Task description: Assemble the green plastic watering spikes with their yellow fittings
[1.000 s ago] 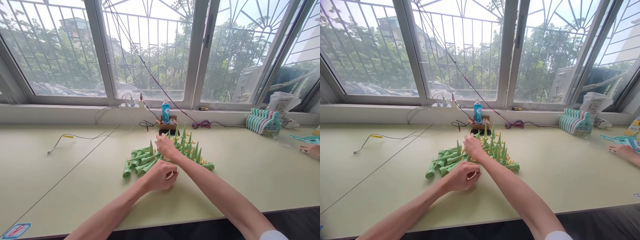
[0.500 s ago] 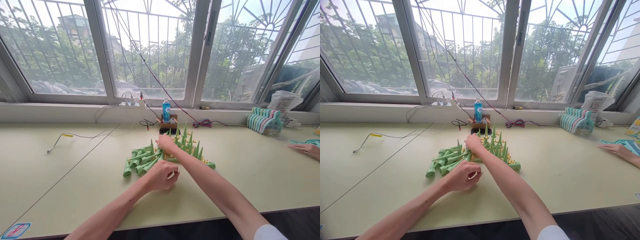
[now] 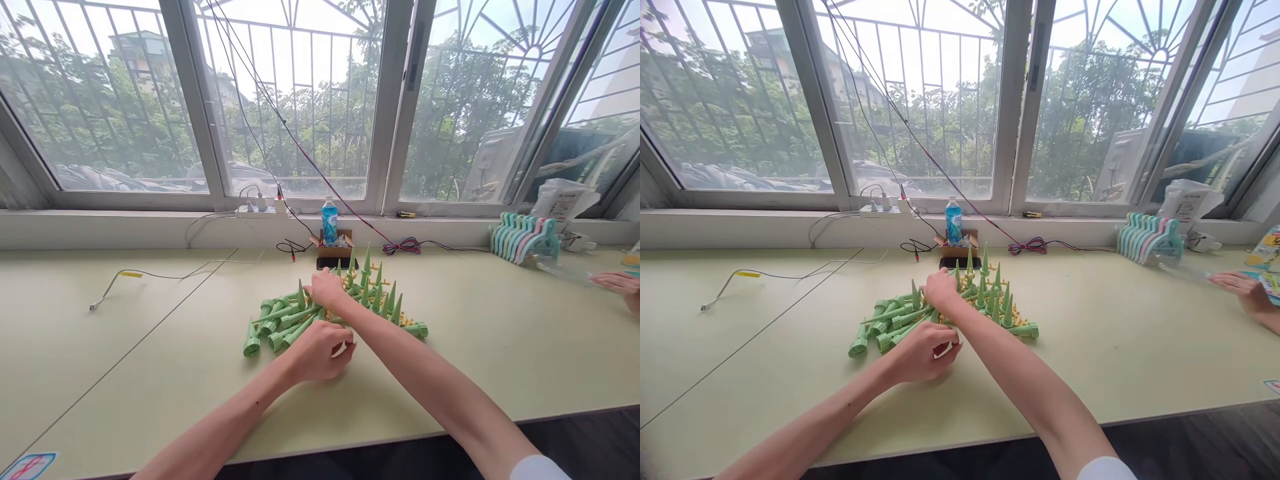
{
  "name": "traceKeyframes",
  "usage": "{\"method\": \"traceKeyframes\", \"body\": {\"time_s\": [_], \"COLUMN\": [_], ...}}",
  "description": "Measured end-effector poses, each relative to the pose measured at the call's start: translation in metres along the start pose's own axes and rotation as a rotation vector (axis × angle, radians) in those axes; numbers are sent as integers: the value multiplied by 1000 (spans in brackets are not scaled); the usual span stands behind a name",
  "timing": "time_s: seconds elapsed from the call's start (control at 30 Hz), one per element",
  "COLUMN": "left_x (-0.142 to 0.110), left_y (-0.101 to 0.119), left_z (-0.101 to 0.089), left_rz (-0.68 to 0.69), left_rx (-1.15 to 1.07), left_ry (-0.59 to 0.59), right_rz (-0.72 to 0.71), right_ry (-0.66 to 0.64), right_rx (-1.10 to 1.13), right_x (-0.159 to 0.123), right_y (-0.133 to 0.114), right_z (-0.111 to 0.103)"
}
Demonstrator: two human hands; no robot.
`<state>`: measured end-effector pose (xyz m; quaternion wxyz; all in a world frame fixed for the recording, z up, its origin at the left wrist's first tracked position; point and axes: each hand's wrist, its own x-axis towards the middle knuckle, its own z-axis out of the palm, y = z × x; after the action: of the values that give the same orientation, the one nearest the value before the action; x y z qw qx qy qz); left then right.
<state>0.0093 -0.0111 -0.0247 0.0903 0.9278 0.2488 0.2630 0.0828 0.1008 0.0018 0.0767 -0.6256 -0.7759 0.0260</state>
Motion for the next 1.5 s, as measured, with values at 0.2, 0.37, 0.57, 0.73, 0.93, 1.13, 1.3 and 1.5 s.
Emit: {"method": "traceKeyframes", "body": {"time_s": [0.2,0.37,0.57,0.73,0.93,1.13,1.3,1.5], "left_x": [0,-1,0,0,0,0,-1,0], "left_y": [0,-1,-1,2,4,9,12,13], "left_z": [1,2,2,0,-4,-2,2,2], "left_rz": [2,13,12,12,22,36,59,75], "left_rx": [-12,-2,5,1,-23,-20,-48,-40], "left_ry": [8,16,20,10,-3,-53,-80,-78], "right_rz": [28,21,-67,-264,-393,-451,-484,-448], "right_ry": [27,44,178,391,424,394,346,343], "right_rx": [-23,-17,7,-1,146,166,164,144], "right_x": [-5,-11,-30,-59,-78,-76,-77,-81], "right_y": [-5,-3,6,24,50,45,40,41], "right_z": [3,5,0,1,18,21,19,18]}}
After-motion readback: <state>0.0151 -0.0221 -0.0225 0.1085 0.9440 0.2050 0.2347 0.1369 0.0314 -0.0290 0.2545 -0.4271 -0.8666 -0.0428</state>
